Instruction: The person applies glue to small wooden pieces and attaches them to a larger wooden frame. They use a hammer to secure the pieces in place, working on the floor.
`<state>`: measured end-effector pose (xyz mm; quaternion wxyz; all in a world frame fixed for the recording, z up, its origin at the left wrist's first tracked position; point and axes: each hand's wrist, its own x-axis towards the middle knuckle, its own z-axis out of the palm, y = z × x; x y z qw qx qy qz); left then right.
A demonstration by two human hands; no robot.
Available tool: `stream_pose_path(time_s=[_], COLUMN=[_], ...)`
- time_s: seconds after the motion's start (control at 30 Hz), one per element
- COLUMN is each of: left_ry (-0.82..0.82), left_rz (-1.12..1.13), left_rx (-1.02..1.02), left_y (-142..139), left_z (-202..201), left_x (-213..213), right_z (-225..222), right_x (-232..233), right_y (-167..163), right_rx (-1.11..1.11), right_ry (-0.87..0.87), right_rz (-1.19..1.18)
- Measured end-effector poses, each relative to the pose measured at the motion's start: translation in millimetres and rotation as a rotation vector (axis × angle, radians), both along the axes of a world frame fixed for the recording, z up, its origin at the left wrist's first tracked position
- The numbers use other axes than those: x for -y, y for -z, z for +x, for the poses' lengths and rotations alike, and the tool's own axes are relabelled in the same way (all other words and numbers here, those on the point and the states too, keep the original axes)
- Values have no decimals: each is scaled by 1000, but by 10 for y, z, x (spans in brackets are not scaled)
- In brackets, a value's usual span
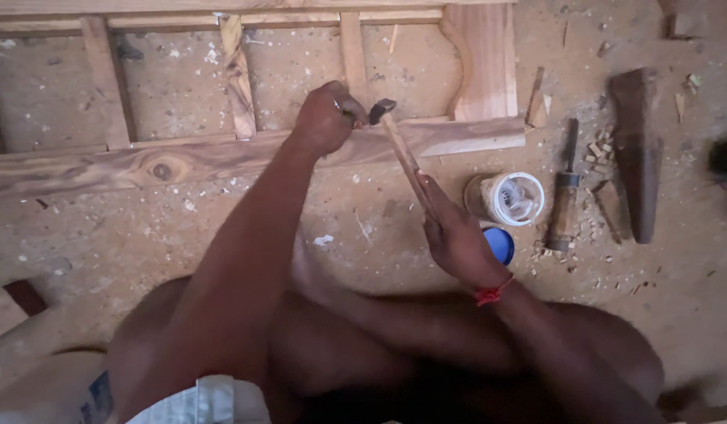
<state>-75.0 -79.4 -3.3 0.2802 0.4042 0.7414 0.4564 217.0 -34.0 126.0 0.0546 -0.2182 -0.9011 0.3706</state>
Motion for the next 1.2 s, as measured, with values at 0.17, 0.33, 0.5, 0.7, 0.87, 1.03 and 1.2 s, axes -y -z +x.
stream_pose_path(time_s=[0.17, 0.33, 0.5, 0.7, 0.87, 1.03, 1.2], left_ry=[58, 82, 78, 5, 3, 46, 153], left_rz=[-3, -25, -58, -137, -129, -165, -78], left_rx=[-122, -163, -179, 25, 48, -74, -131], left_y=[83, 142, 110, 2, -20, -7, -36], left_z=[-37, -56, -42, -34, -25, -44, -70], left_x=[-16, -27, -40, -42, -32, -50, -41], right_z=[-36, -39, -32, -42, -69, -164, -200], right_x=[-20, -25, -48, -104, -89, -92, -48], right_y=[0, 20, 57, 29, -70, -180, -253], right_rx=[22, 78, -71, -39, 98, 262, 9], right_ry=[-25, -16, -10, -90, 63, 29, 13], right_rz=[68, 4, 44, 258, 220, 60, 181])
